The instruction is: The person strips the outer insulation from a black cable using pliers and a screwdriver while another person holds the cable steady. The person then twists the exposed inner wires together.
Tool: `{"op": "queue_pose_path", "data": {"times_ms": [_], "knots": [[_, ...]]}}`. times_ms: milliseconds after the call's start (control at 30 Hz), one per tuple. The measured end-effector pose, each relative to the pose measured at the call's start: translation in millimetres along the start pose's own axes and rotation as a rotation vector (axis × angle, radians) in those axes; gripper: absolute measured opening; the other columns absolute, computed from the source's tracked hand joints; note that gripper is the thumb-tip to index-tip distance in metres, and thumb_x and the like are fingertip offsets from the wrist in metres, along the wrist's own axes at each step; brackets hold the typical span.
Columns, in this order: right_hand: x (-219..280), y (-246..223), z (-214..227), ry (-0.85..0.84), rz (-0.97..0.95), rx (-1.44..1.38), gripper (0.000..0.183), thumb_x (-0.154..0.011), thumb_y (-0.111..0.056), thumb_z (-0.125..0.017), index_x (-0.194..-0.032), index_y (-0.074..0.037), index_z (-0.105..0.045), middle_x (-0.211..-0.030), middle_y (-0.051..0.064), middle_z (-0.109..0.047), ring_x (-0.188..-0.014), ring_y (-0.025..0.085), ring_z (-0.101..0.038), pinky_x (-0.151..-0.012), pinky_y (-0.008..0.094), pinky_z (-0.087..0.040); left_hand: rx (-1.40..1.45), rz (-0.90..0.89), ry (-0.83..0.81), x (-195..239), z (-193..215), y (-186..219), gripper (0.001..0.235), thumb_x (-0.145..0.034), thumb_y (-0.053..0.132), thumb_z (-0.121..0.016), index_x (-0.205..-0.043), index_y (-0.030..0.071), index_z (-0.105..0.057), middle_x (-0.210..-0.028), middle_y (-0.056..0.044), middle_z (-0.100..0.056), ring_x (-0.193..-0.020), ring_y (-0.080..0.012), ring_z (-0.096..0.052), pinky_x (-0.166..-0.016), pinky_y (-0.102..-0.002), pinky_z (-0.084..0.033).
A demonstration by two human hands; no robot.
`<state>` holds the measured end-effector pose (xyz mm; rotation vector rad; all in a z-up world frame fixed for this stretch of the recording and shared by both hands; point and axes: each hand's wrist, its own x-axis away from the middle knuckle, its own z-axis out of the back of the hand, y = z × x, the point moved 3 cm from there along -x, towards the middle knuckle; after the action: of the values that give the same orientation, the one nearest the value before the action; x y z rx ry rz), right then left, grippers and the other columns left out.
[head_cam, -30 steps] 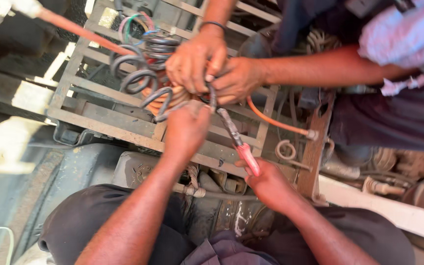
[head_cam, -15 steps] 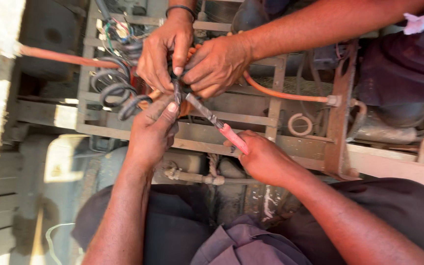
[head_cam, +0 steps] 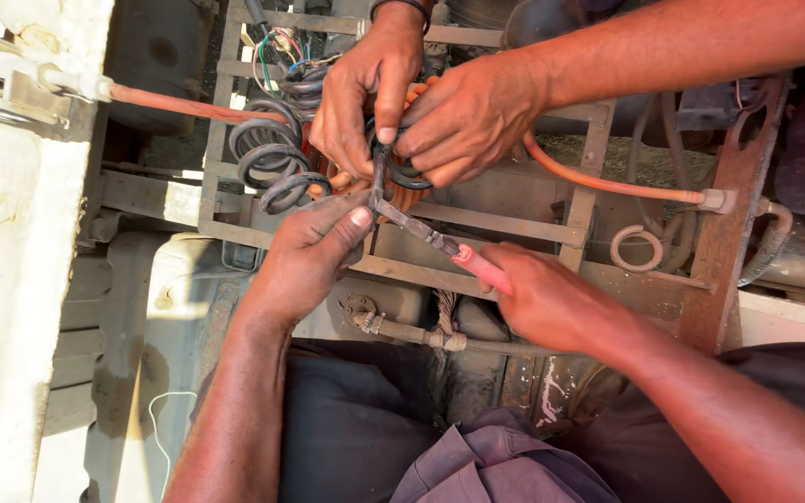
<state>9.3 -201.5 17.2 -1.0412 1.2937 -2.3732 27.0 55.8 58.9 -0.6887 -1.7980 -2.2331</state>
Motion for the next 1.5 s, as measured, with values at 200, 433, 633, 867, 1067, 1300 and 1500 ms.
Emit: {"op": "queue_pose_path", "data": {"times_ms": [200,433,633,867,1067,1300,1500], "knots": [[-17,8,-37,-0.098,-0.03,-0.423,0.033,-0.11,-0.03,-0.044,-0.122,-0.016,-0.07,-0.077,0.006,-0.056,-0.069,0.022,-0.052,-0.065,0.036,-0.048,0.341,0.018,-0.041,1,3,-2,0.046,-0.104,0.033,-0.056,-0.134,-0.001,-0.067,-0.063,0.007,-0.035,-0.051,-0.005,-0.029,-0.044,-0.024,-0.023],[6,-14,-75,-0.701,-0.062,-1.465,0.019,-0.079,0.006,-0.047,-0.091,-0.007,-0.052,-0.084,0.015,-0.058,-0.064,0.025,-0.06,-0.051,0.044,-0.055,0.569,0.052,-0.038,-1,5,-11,0.057,-0.105,0.041,-0.052,-0.141,-0.003,-0.057,-0.059,0.004,-0.035,-0.048,-0.0068,-0.029,-0.043,-0.024,-0.023],[7,-13,-92,-1.053,-0.243,-1.875,0.021,-0.083,0.009,-0.047,-0.092,-0.01,-0.049,-0.089,0.018,-0.056,-0.069,0.031,-0.063,-0.056,0.051,-0.055,0.663,-0.085,-0.072,2,-2,0,0.061,-0.108,0.046,-0.049,-0.145,-0.002,-0.055,-0.059,0.006,-0.032,-0.048,-0.0071,-0.028,-0.045,-0.024,-0.025],[-12,6,-61,-0.392,0.202,-0.641,0.056,-0.077,0.01,-0.051,-0.131,0.001,-0.064,-0.106,0.02,-0.06,-0.127,0.026,-0.064,-0.107,0.037,-0.045,0.555,-0.068,-0.021,0,-3,-2,0.059,-0.107,0.045,-0.049,-0.144,0.0,-0.057,-0.059,0.005,-0.034,-0.049,-0.0067,-0.029,-0.046,-0.024,-0.024],[3,-8,-29,-0.241,-0.125,-0.227,0.064,-0.078,0.003,-0.051,-0.14,-0.012,-0.062,-0.126,0.007,-0.067,-0.111,0.023,-0.066,-0.094,0.035,-0.053,0.42,-0.006,0.048,-2,1,-9,0.049,-0.106,0.039,-0.053,-0.135,0.001,-0.063,-0.064,0.005,-0.039,-0.052,-0.0061,-0.032,-0.046,-0.023,-0.024],[-1,-25,-6,-0.106,-0.089,-0.08,0.052,-0.078,0.0,-0.054,-0.127,-0.012,-0.062,-0.117,0.012,-0.065,-0.108,0.028,-0.066,-0.092,0.039,-0.05,0.369,-0.014,0.033,-5,6,-15,0.045,-0.11,0.039,-0.057,-0.119,-0.005,-0.061,-0.07,0.003,-0.042,-0.056,-0.0071,-0.035,-0.048,-0.024,-0.025],[-18,1,-19,-0.071,-0.015,-0.142,0.025,-0.087,-0.004,-0.055,-0.111,-0.006,-0.063,-0.093,0.01,-0.069,-0.09,0.024,-0.067,-0.085,0.037,-0.054,0.515,-0.005,0.001,-3,0,-2,0.052,-0.104,0.039,-0.055,-0.138,0.0,-0.061,-0.062,0.004,-0.038,-0.051,-0.0064,-0.031,-0.044,-0.023,-0.024]]}}
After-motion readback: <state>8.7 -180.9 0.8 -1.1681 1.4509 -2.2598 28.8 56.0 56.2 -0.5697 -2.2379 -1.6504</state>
